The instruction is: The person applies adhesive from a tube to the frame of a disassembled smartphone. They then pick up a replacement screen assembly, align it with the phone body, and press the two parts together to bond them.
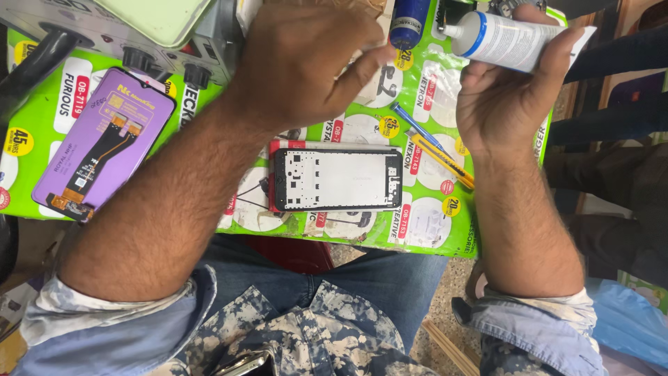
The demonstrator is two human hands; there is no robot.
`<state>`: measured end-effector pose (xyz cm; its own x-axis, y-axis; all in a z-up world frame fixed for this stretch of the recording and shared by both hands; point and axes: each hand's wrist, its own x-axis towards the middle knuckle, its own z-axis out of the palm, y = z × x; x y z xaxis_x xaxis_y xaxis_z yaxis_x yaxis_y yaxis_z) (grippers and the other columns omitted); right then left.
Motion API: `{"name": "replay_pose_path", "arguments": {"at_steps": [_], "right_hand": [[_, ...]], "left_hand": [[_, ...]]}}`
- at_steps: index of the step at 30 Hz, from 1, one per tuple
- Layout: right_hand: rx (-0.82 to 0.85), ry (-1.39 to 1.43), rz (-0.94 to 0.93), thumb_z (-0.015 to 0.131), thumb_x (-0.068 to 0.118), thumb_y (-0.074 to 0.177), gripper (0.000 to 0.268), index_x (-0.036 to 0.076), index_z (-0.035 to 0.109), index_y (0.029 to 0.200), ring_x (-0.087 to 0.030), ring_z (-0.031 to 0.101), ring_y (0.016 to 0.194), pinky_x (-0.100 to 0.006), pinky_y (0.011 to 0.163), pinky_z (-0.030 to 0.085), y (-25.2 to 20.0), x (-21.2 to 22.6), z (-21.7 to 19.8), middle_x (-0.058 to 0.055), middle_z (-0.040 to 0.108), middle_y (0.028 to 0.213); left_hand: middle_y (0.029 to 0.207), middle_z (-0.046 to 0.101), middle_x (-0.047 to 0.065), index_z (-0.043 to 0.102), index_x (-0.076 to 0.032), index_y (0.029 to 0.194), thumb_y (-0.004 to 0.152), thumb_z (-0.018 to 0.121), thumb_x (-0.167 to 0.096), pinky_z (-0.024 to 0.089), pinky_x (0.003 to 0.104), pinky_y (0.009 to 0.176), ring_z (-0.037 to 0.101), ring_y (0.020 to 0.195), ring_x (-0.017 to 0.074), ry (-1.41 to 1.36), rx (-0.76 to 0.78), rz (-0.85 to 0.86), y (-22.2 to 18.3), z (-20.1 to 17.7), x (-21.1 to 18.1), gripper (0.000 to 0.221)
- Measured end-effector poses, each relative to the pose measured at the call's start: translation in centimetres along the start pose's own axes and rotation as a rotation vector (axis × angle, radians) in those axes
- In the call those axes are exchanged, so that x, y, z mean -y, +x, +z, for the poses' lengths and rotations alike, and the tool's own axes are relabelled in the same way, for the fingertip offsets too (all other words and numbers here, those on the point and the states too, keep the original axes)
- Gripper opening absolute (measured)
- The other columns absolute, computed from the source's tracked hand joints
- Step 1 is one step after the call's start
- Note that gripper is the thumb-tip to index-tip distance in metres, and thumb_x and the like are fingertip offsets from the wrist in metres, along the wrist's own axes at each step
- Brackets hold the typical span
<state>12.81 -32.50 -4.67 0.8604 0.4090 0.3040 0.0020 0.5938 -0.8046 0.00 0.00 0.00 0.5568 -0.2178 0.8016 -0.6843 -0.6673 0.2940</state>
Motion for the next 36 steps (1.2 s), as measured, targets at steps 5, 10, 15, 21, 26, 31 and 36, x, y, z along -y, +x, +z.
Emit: {"name": "replay_pose_path", "arguments": {"at_steps": [5,10,15,21,26,31,36], "right_hand": [[0.0,0.015,0.005,0.05,0.048,0.118,0.05,-0.001,0.061,0.123,-0.024,0.075,0.084,-0.029,0.07,0.061,-0.2,-1.0,1.6,-0.014,0.071,0.11],[-0.012,-0.014,0.025,0.048,0.049,0.116,0.052,-0.001,0.06,0.123,-0.025,0.074,0.08,-0.029,0.068,0.061,-0.2,-0.9,2.0,-0.02,0.073,0.1],[0.02,-0.045,0.011,0.047,0.05,0.119,0.052,0.0,0.059,0.125,-0.025,0.074,0.079,-0.03,0.068,0.061,-0.5,-1.2,1.6,-0.022,0.073,0.098],[0.01,-0.066,0.004,0.046,0.05,0.121,0.053,-0.001,0.058,0.124,-0.025,0.073,0.078,-0.03,0.067,0.06,-0.3,-1.3,1.1,-0.023,0.072,0.098],[-0.07,-0.031,0.037,0.049,0.047,0.118,0.051,-0.002,0.057,0.125,-0.026,0.072,0.077,-0.031,0.068,0.061,-0.4,-1.3,1.9,-0.018,0.069,0.101],[-0.009,0.01,0.069,0.054,0.046,0.114,0.053,-0.003,0.059,0.132,-0.023,0.073,0.08,-0.031,0.074,0.063,0.4,-1.9,2.6,-0.02,0.071,0.102],[-0.018,0.036,0.046,0.053,0.046,0.113,0.056,-0.006,0.057,0.133,-0.022,0.073,0.083,-0.031,0.076,0.063,1.0,-1.7,3.0,-0.021,0.071,0.105]], "left_hand": [[0.097,0.075,0.007,0.069,0.0,0.109,0.089,0.081,-0.017,0.055,0.039,0.08,0.074,0.093,0.0226,0.221,0.07,0.088,0.7,-0.8,-0.4,0.028],[0.073,0.073,0.006,0.076,-0.01,0.09,0.089,0.081,-0.026,0.056,0.04,0.058,0.071,0.062,0.0224,0.47,0.383,-0.064,0.1,-0.1,-0.1,0.017],[0.066,0.072,0.008,0.078,-0.01,0.093,0.082,0.075,-0.011,0.059,0.039,0.051,0.073,0.057,0.0221,0.533,0.466,-0.18,-0.2,0.4,-0.4,0.012],[0.067,0.072,0.012,0.077,-0.007,0.097,0.088,0.072,-0.01,0.06,0.039,0.05,0.074,0.058,0.0244,0.489,0.497,-0.253,-0.1,0.2,-0.6,0.011],[0.074,0.072,0.011,0.076,-0.003,0.11,0.089,0.075,-0.011,0.059,0.04,0.057,0.073,0.065,0.0261,0.412,0.301,-0.147,0.2,-0.4,-0.9,0.023],[0.092,0.073,0.01,0.07,0.001,0.11,0.091,0.078,-0.029,0.057,0.041,0.071,0.073,0.083,0.0257,0.265,0.173,-0.014,0.9,-1.5,-1.7,0.036],[0.097,0.073,0.006,0.07,-0.013,0.113,0.088,0.084,-0.057,0.054,0.044,0.078,0.07,0.091,0.0281,0.081,0.609,-0.223,-0.5,-2.1,-4.1,0.053]]}}
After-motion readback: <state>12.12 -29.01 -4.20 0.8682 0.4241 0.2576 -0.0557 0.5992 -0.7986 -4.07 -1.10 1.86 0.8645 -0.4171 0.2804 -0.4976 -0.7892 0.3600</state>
